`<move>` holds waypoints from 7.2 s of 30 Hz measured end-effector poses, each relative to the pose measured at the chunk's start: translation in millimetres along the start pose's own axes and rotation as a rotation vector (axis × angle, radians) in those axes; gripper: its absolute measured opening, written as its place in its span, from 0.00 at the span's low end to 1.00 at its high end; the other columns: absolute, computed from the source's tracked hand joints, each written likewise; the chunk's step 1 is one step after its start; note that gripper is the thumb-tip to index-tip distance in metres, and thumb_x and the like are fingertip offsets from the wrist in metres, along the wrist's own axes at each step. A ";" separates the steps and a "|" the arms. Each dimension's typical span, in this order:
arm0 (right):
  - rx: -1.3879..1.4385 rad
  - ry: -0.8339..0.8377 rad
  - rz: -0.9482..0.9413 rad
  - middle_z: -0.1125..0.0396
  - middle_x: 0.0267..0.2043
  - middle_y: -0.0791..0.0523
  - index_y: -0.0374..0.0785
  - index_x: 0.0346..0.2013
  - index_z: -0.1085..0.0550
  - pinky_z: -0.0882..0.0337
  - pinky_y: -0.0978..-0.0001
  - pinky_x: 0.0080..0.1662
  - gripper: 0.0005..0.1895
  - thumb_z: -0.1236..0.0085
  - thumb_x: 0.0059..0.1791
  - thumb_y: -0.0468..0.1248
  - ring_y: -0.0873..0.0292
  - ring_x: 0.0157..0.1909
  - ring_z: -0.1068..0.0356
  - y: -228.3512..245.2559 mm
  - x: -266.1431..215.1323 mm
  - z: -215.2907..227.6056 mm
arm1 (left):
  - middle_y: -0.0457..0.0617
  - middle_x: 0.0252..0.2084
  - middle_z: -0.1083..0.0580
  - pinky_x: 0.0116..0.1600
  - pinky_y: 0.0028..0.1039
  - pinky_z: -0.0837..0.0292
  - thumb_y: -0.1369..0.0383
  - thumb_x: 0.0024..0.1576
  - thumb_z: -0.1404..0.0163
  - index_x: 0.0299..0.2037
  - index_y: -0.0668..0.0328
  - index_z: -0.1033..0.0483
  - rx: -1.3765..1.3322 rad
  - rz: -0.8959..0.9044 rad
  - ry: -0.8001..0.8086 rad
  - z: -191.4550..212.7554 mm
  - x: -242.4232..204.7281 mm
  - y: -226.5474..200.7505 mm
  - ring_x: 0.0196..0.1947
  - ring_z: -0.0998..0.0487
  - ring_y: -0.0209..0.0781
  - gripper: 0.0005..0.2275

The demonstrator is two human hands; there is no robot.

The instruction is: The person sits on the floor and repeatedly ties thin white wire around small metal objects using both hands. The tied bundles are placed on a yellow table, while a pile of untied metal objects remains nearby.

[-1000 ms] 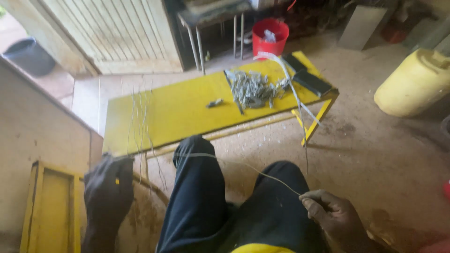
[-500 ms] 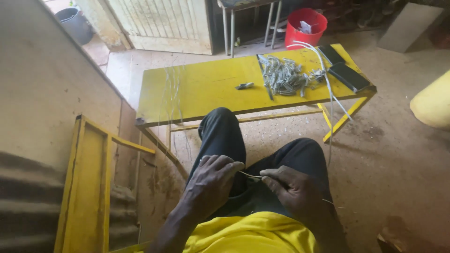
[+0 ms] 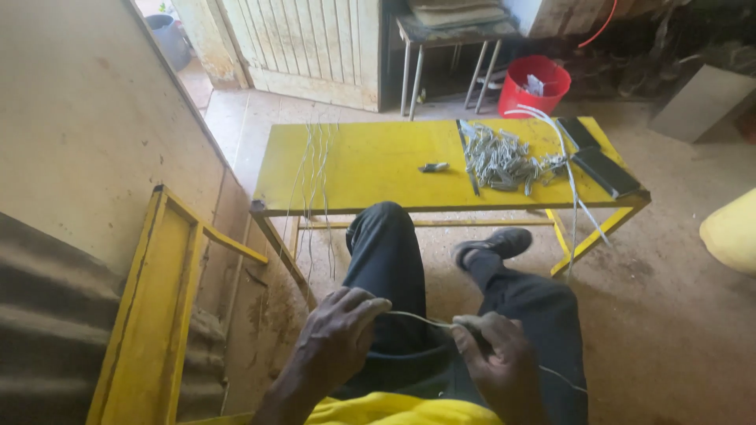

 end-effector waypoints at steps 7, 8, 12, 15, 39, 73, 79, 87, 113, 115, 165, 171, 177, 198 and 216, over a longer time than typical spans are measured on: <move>-0.032 -0.193 0.192 0.19 0.38 0.58 0.45 0.39 0.16 0.28 0.56 0.54 0.09 0.37 0.50 0.44 0.53 0.42 0.22 13.7 1.3 7.8 | 0.54 0.46 0.19 0.46 0.47 0.20 0.79 0.58 0.46 0.52 0.58 0.17 0.031 -0.138 -0.078 10.1 10.6 -15.6 0.41 0.19 0.53 0.14; -0.033 -0.258 0.175 0.20 0.38 0.58 0.44 0.39 0.17 0.25 0.57 0.52 0.10 0.35 0.49 0.45 0.54 0.42 0.22 16.3 2.8 10.8 | 0.53 0.46 0.18 0.48 0.46 0.19 0.78 0.58 0.45 0.53 0.57 0.18 0.043 -0.135 -0.094 11.7 14.3 -14.4 0.42 0.17 0.51 0.14; -0.030 -0.338 0.154 0.20 0.38 0.58 0.44 0.39 0.18 0.24 0.53 0.54 0.10 0.35 0.49 0.45 0.54 0.44 0.23 19.3 -1.3 19.2 | 0.54 0.47 0.17 0.47 0.40 0.17 0.76 0.61 0.45 0.52 0.56 0.17 0.031 -0.110 -0.111 23.2 23.2 -27.9 0.43 0.17 0.51 0.11; -0.027 -0.367 0.131 0.22 0.38 0.58 0.44 0.38 0.18 0.26 0.57 0.52 0.09 0.36 0.49 0.45 0.55 0.44 0.25 12.4 -6.7 21.4 | 0.53 0.46 0.17 0.47 0.41 0.18 0.76 0.60 0.45 0.51 0.56 0.17 0.007 -0.139 -0.134 16.4 27.2 -34.7 0.43 0.17 0.51 0.11; -0.307 -0.026 0.085 0.26 0.34 0.58 0.53 0.42 0.17 0.26 0.50 0.50 0.11 0.39 0.54 0.53 0.50 0.42 0.22 -34.1 70.9 -36.2 | 0.51 0.36 0.18 0.62 0.39 0.28 0.63 0.63 0.48 0.43 0.50 0.16 0.093 0.031 -0.195 -142.8 50.6 48.4 0.45 0.16 0.48 0.07; -0.268 -0.011 0.220 0.21 0.55 0.51 0.40 0.58 0.14 0.28 0.55 0.59 0.11 0.36 0.62 0.33 0.46 0.57 0.24 2.2 40.6 -43.0 | 0.54 0.46 0.19 0.53 0.46 0.21 0.68 0.69 0.57 0.50 0.52 0.23 -0.156 0.119 -0.152 -131.7 36.8 56.6 0.44 0.18 0.57 0.08; -0.508 -0.246 0.313 0.25 0.40 0.60 0.50 0.45 0.16 0.33 0.52 0.47 0.05 0.32 0.55 0.38 0.52 0.43 0.26 16.4 36.5 -20.8 | 0.54 0.52 0.24 0.61 0.43 0.28 0.76 0.60 0.52 0.54 0.59 0.22 -0.218 -0.147 -0.234 -124.7 49.1 39.6 0.52 0.25 0.57 0.13; -0.353 -0.209 -0.004 0.23 0.37 0.57 0.51 0.45 0.15 0.27 0.56 0.51 0.09 0.35 0.51 0.44 0.53 0.41 0.21 30.5 37.9 13.8 | 0.44 0.41 0.20 0.55 0.38 0.18 0.69 0.63 0.52 0.47 0.46 0.15 -0.231 -0.096 -0.251 -96.8 67.0 17.6 0.48 0.17 0.48 0.10; -0.286 -0.375 0.077 0.25 0.36 0.57 0.51 0.42 0.15 0.21 0.61 0.43 0.08 0.35 0.52 0.45 0.53 0.40 0.20 109.5 22.3 52.6 | 0.50 0.44 0.18 0.51 0.43 0.18 0.64 0.64 0.48 0.50 0.46 0.16 -0.249 -0.176 -0.407 -51.9 70.6 2.7 0.46 0.14 0.52 0.09; -0.252 -0.383 0.071 0.24 0.37 0.57 0.50 0.42 0.14 0.20 0.61 0.43 0.08 0.35 0.52 0.45 0.52 0.41 0.20 117.6 11.8 49.7 | 0.48 0.42 0.18 0.47 0.42 0.17 0.61 0.65 0.48 0.51 0.42 0.16 -0.276 -0.122 -0.408 -41.6 58.4 -3.4 0.43 0.14 0.50 0.09; 0.125 -0.206 -0.092 0.23 0.25 0.51 0.42 0.43 0.22 0.17 0.60 0.35 0.10 0.41 0.55 0.45 0.53 0.30 0.17 69.5 1.4 8.9 | 0.62 0.28 0.17 0.44 0.38 0.17 0.58 0.65 0.44 0.37 0.66 0.16 -1.366 0.316 -0.143 -52.1 60.5 -10.0 0.29 0.14 0.48 0.16; 0.047 -0.074 -0.211 0.22 0.29 0.47 0.40 0.46 0.24 0.16 0.54 0.40 0.09 0.43 0.56 0.42 0.49 0.33 0.17 71.7 7.9 4.2 | 0.59 0.27 0.18 0.41 0.35 0.17 0.62 0.66 0.44 0.35 0.65 0.16 -1.170 0.320 -0.256 -54.4 57.5 -2.5 0.29 0.14 0.44 0.14; -0.125 -0.083 -0.174 0.21 0.33 0.49 0.41 0.47 0.24 0.17 0.62 0.42 0.11 0.43 0.58 0.45 0.52 0.35 0.17 69.6 12.5 0.5 | 0.63 0.28 0.18 0.40 0.38 0.14 0.61 0.65 0.43 0.36 0.69 0.16 -1.278 0.465 -0.246 -73.1 52.2 6.8 0.28 0.13 0.49 0.15; -0.569 -0.051 -0.046 0.23 0.30 0.57 0.50 0.47 0.16 0.24 0.61 0.49 0.12 0.41 0.56 0.49 0.59 0.37 0.20 65.4 17.6 54.6 | 0.53 0.38 0.20 0.47 0.47 0.19 0.67 0.64 0.53 0.55 0.52 0.19 -0.237 -0.350 0.321 -81.6 58.3 -11.0 0.40 0.15 0.57 0.12; -0.065 -0.028 -0.104 0.21 0.43 0.46 0.39 0.52 0.22 0.17 0.59 0.49 0.14 0.52 0.60 0.41 0.48 0.46 0.17 85.8 22.6 2.0 | 0.65 0.48 0.17 0.67 0.52 0.25 0.63 0.72 0.58 0.48 0.63 0.23 -1.613 0.563 -0.137 -96.3 52.5 17.5 0.53 0.15 0.57 0.12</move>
Point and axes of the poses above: each hand's wrist, its own x-axis towards the middle knuckle, its own z-axis out of the back of the hand, y = z × x, the point moved 7 cm from there along x, towards the middle knuckle
